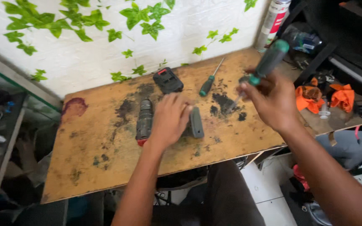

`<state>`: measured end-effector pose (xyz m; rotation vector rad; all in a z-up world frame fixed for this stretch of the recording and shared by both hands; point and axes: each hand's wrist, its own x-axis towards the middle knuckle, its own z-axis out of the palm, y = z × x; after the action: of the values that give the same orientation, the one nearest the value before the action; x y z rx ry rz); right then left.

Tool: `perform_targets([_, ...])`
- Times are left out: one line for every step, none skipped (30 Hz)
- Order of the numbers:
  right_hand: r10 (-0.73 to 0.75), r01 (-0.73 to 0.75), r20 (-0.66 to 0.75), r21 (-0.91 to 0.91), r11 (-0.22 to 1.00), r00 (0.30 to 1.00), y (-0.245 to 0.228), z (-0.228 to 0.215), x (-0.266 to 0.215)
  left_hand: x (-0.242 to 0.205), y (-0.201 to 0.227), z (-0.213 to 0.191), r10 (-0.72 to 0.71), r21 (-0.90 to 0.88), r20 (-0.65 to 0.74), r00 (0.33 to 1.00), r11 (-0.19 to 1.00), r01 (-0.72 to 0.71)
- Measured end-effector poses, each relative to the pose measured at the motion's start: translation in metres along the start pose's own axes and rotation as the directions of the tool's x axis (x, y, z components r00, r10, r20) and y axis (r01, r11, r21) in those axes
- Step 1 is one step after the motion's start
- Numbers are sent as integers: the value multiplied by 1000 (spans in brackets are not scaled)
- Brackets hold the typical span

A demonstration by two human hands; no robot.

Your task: The person uses a screwdriver to remove screws from the casing of a cordless drill placed on a workbench. They systematically unscrew fasteners from the handle and body, then separate the casing halves to expose the internal components.

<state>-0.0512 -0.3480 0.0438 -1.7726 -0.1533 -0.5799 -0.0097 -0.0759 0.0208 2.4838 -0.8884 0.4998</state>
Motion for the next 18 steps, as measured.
perform_targets([-2, 2, -3, -5, 1000, 1000, 7, -7, -6, 14, 4, 15, 4, -5, -2, 1000, 1000, -4])
perform_targets([65, -64, -27, 21, 998, 998, 13, -15, -13, 28, 8, 30, -9, 18, 71, 997, 1000, 7])
perform_targets([131, -129, -47, 50, 990, 990, 19, -21, -20, 41, 12, 43, -24, 43, 144, 989, 999, 18])
perform_targets([129, -127, -49, 46, 991, 990, 31, -24, -23, 53, 15, 58, -22, 39, 142, 990, 999, 16])
perform_targets([175, -169, -91, 77, 983, 980, 43, -26, -26, 66, 17, 73, -42, 117, 209, 977, 993, 18])
perform_targets([221, -208, -132, 110, 972, 966, 55, -28, -29, 78, 20, 87, -68, 193, 272, 960, 981, 15])
perform_targets([217, -204, -136, 109, 973, 967, 56, -27, -31, 88, 16, 105, -63, 192, 269, 961, 981, 11])
perform_targets([243, -225, -167, 118, 967, 956, 57, -26, -32, 98, 12, 122, -111, 220, 384, 917, 975, 25])
perform_targets([270, -248, -197, 128, 960, 943, 59, -25, -34, 108, 9, 141, -159, 250, 493, 855, 968, 36])
perform_targets([268, -246, -201, 127, 961, 942, 59, -24, -32, 113, 8, 148, -155, 248, 492, 857, 968, 33])
perform_targets([259, -230, -209, 153, 961, 943, 60, -22, -31, 116, 5, 155, -163, 260, 513, 843, 965, 29])
perform_targets([251, -214, -218, 180, 960, 943, 60, -19, -30, 118, 3, 161, -172, 272, 534, 828, 962, 25])
perform_targets([250, -212, -220, 182, 960, 943, 64, -17, -27, 118, 4, 158, -171, 274, 533, 828, 962, 23])
perform_targets([256, -209, -225, 211, 955, 940, 68, -14, -25, 118, 4, 154, -153, 243, 534, 832, 970, 23])
perform_targets([262, -208, -227, 238, 949, 938, 73, -10, -23, 116, 3, 150, -139, 212, 533, 835, 977, 27])
perform_targets([262, -207, -225, 239, 949, 938, 72, -8, -20, 114, 16, 123, -141, 213, 532, 835, 977, 29])
perform_targets([216, -190, -227, 133, 973, 950, 71, -5, -18, 110, 29, 96, -150, 178, 474, 867, 981, 73])
perform_targets([170, -168, -224, 25, 985, 960, 70, -2, -15, 106, 42, 69, -163, 141, 415, 895, 984, 113])
